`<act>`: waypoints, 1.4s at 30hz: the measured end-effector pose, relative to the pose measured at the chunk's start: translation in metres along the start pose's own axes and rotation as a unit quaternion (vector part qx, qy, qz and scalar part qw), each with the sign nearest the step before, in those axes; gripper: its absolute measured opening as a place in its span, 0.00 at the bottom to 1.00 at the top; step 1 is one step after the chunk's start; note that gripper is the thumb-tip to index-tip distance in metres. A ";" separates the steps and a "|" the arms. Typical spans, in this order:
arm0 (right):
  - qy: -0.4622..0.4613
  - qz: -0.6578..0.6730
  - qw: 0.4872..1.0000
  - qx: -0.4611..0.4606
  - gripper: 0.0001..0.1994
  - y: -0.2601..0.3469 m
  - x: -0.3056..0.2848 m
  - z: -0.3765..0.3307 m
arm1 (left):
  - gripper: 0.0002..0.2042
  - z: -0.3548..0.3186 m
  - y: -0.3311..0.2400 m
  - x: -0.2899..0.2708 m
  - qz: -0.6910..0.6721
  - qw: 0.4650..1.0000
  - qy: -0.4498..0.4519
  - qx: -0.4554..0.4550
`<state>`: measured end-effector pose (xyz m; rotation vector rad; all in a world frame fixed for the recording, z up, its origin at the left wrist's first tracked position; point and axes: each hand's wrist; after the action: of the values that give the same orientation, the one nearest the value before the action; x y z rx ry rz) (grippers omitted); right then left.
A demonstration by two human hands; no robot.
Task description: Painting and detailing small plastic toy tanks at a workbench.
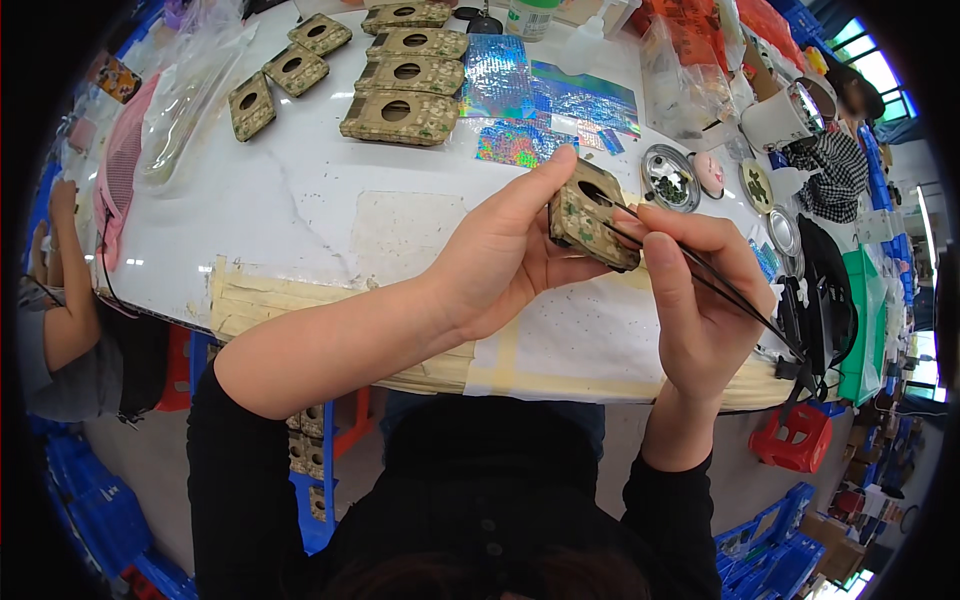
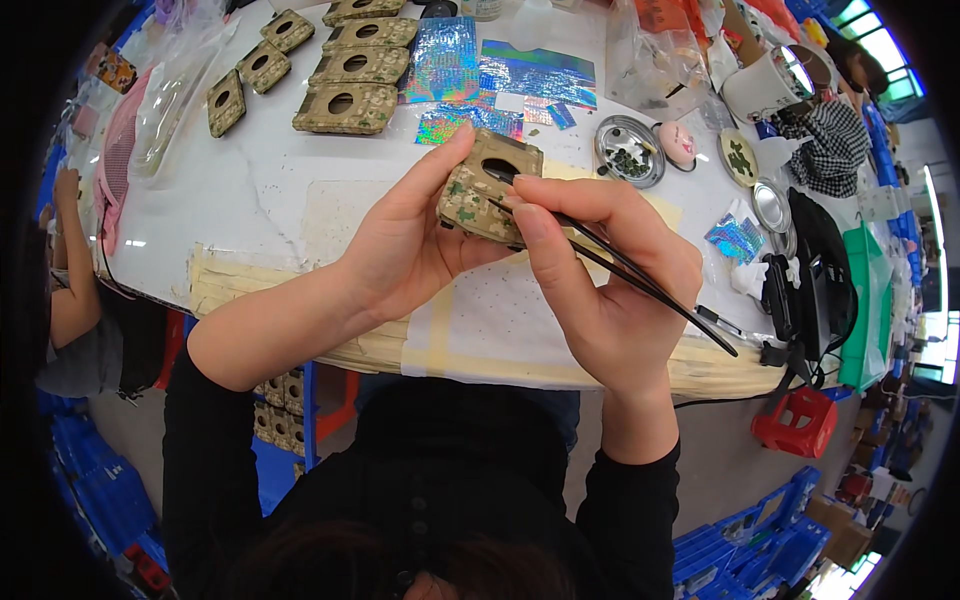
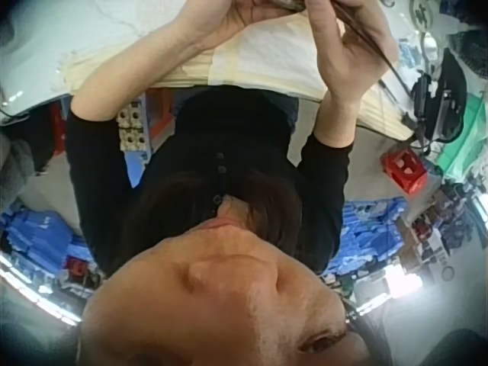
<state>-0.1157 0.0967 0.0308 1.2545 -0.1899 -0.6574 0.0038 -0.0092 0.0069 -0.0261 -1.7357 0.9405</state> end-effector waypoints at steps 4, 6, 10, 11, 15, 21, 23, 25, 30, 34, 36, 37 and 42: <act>0.003 -0.004 1.000 0.003 0.07 0.000 -0.001 0.000 | 0.21 0.000 0.001 0.000 -0.002 1.000 -0.004 0.000; 0.008 0.004 1.000 0.001 0.07 0.000 -0.002 0.000 | 0.22 0.000 0.000 0.000 -0.005 1.000 0.000 -0.002; -0.018 0.062 0.998 -0.015 0.09 0.002 0.000 -0.001 | 0.23 0.001 0.001 -0.001 -0.003 1.000 -0.015 -0.005; -0.016 0.058 0.997 -0.045 0.13 0.002 -0.004 0.000 | 0.24 0.001 0.001 -0.002 -0.002 1.000 -0.017 -0.006; -0.037 0.096 0.981 -0.162 0.26 0.006 -0.005 -0.005 | 0.25 0.002 0.002 -0.006 0.002 1.000 -0.020 0.000; 0.110 0.108 0.967 -0.201 0.24 0.054 -0.021 -0.037 | 0.26 0.006 0.005 -0.004 0.006 1.000 -0.010 0.010; 0.068 0.103 0.969 -0.213 0.22 0.060 -0.012 -0.047 | 0.26 0.008 0.008 -0.007 0.008 1.000 -0.006 0.021; 0.104 0.086 0.963 -0.232 0.20 0.074 -0.014 -0.042 | 0.26 0.007 0.006 -0.012 0.014 0.999 -0.010 0.038; 0.149 0.116 0.936 -0.299 0.23 0.074 -0.019 -0.029 | 0.21 0.009 0.006 -0.012 0.011 0.999 0.000 0.034; 0.150 0.124 0.935 -0.296 0.22 0.074 -0.020 -0.032 | 0.21 0.009 0.005 -0.012 0.010 0.999 0.002 0.041; 0.152 0.125 0.934 -0.297 0.22 0.074 -0.019 -0.031 | 0.21 0.009 0.005 -0.012 0.011 0.999 0.008 0.039; 0.153 0.126 0.934 -0.297 0.22 0.073 -0.018 -0.030 | 0.21 0.008 0.006 -0.013 0.008 0.999 0.008 0.036; 0.162 0.135 0.929 -0.303 0.22 0.072 -0.016 -0.028 | 0.21 0.008 0.005 -0.010 0.007 0.999 0.005 0.041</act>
<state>-0.0894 0.1399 0.0910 0.7020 0.1127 -0.2287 -0.0004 -0.0153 -0.0046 0.0101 -1.6881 1.0199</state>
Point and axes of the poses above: each hand's wrist, its own z-axis towards the middle knuckle, its own x-axis out of the palm, y = z × x, and after that the axes turned 12 degrees about x, right-handed
